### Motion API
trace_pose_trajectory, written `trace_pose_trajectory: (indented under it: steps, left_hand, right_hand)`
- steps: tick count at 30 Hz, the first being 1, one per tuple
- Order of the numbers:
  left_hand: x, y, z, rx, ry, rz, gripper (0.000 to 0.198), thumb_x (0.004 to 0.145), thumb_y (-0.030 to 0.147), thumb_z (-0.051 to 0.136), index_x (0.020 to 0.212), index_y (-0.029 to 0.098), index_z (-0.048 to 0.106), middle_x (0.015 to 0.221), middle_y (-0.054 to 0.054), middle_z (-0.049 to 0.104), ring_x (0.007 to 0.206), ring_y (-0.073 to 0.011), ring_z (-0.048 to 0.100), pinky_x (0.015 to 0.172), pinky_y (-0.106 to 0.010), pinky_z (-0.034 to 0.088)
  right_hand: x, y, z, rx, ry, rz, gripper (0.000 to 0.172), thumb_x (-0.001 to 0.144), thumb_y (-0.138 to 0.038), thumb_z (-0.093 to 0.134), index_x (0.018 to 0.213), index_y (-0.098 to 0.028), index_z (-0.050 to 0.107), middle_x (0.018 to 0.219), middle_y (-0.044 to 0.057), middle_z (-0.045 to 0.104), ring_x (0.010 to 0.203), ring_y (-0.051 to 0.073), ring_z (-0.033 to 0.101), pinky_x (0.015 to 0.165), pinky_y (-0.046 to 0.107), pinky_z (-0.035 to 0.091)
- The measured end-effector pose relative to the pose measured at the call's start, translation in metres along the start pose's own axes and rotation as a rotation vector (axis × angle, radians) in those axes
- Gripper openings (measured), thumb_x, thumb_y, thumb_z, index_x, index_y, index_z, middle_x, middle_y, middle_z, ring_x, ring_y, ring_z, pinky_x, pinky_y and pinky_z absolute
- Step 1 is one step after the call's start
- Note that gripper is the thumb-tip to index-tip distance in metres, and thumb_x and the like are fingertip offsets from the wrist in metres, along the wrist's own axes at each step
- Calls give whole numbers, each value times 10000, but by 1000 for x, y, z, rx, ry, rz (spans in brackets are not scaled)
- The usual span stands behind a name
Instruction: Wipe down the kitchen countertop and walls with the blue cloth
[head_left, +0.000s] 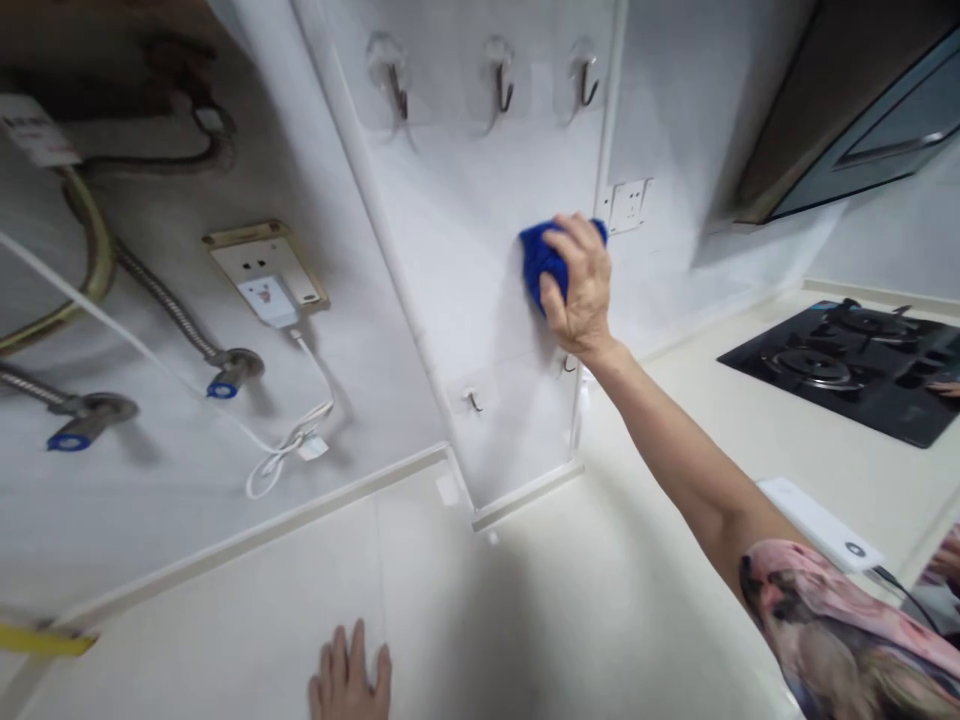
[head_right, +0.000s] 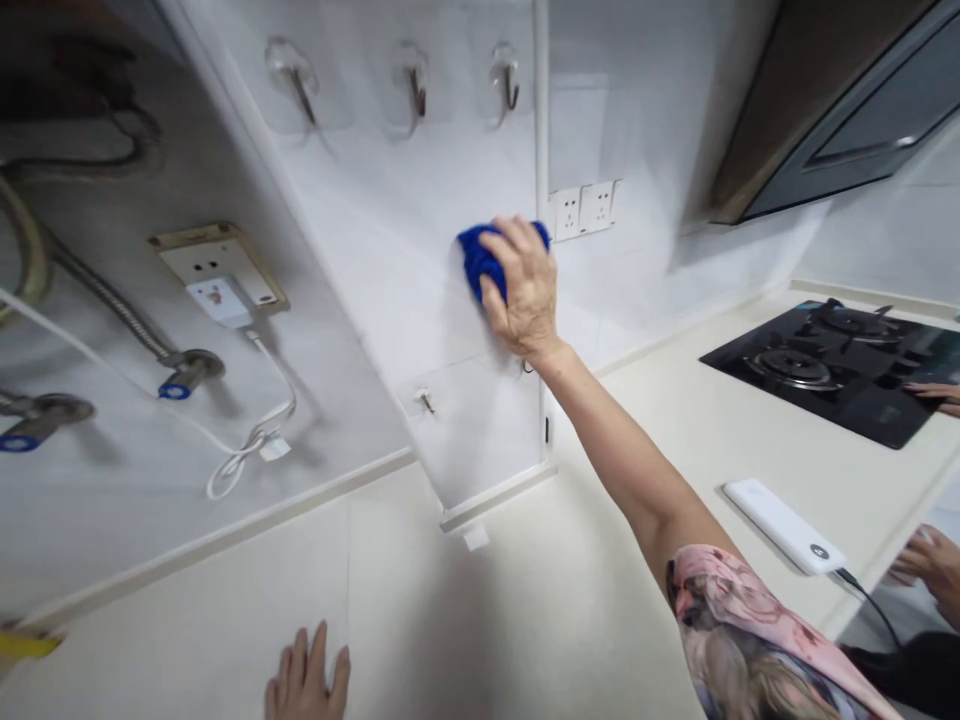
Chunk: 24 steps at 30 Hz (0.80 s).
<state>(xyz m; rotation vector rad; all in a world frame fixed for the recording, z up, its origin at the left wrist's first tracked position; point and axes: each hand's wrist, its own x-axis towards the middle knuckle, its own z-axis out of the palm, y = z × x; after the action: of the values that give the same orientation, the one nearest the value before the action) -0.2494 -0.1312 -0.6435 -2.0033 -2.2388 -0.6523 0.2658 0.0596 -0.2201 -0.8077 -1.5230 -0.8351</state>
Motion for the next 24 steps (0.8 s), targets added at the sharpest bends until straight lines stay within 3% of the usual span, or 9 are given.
trace_pose_trajectory:
  steps: [3,6,10,15,18,20,22,24]
  left_hand:
    - [-3,5,-4,35,-13,11,656,986,498,360,1509,153,554,1630,-179,436,1551,-377,329,1242,-611,286]
    - [-5,10,-7,38,17,45,648,1011,492,338,1518,140,538,1641,-194,411,1573,-372,278,1253,-618,257]
    - [-7,15,-9,25,27,67,642,1020,491,364,1558,160,485,1661,-198,374,1584,-367,251,1256,-627,242]
    - [-8,18,-12,39,19,77,624,1031,467,386,1580,178,454,1665,-185,371,1587,-360,245,1260,-617,243]
    - [-8,18,-14,57,9,84,618,1032,461,403,1579,180,456,1662,-186,377,1585,-356,251,1261,-607,252]
    - [-8,17,-15,71,11,85,613,1031,461,412,1571,177,469,1653,-190,390,1579,-359,267,1255,-606,269]
    - [-8,16,-15,87,18,85,600,1032,462,413,1549,170,499,1643,-192,407,1571,-360,288,1248,-604,286]
    - [-8,16,-16,100,21,92,589,1036,459,407,1522,150,531,1632,-200,422,1563,-364,306,1242,-603,299]
  right_hand:
    - [-2,-15,16,15,67,180,593,1069,-519,268,1561,-206,379,1606,131,360,1593,364,157,1233,732,212]
    - [-35,-48,33,-51,26,246,595,1055,-500,293,1573,-214,360,1630,142,332,1593,379,151,1230,744,195]
    - [-117,-90,47,-106,-76,227,564,1025,-429,388,1558,-241,387,1631,137,365,1583,364,208,1244,697,226]
    - [-238,-125,54,-87,-137,225,551,985,-362,510,1515,-222,459,1595,169,442,1567,369,257,1239,677,250]
    - [-297,-136,54,17,-284,28,459,1001,-359,521,1449,-263,551,1495,126,580,1532,308,351,1277,626,201]
    - [-323,-136,53,145,-440,-141,418,1017,-310,516,1430,-293,577,1457,75,627,1495,229,418,1292,528,245]
    - [-337,-132,52,274,-567,-329,406,1022,-230,518,1417,-294,589,1458,31,631,1454,144,463,1268,390,330]
    - [-339,-128,54,334,-608,-513,373,1025,-178,511,1376,-251,616,1458,29,631,1419,101,494,1230,308,388]
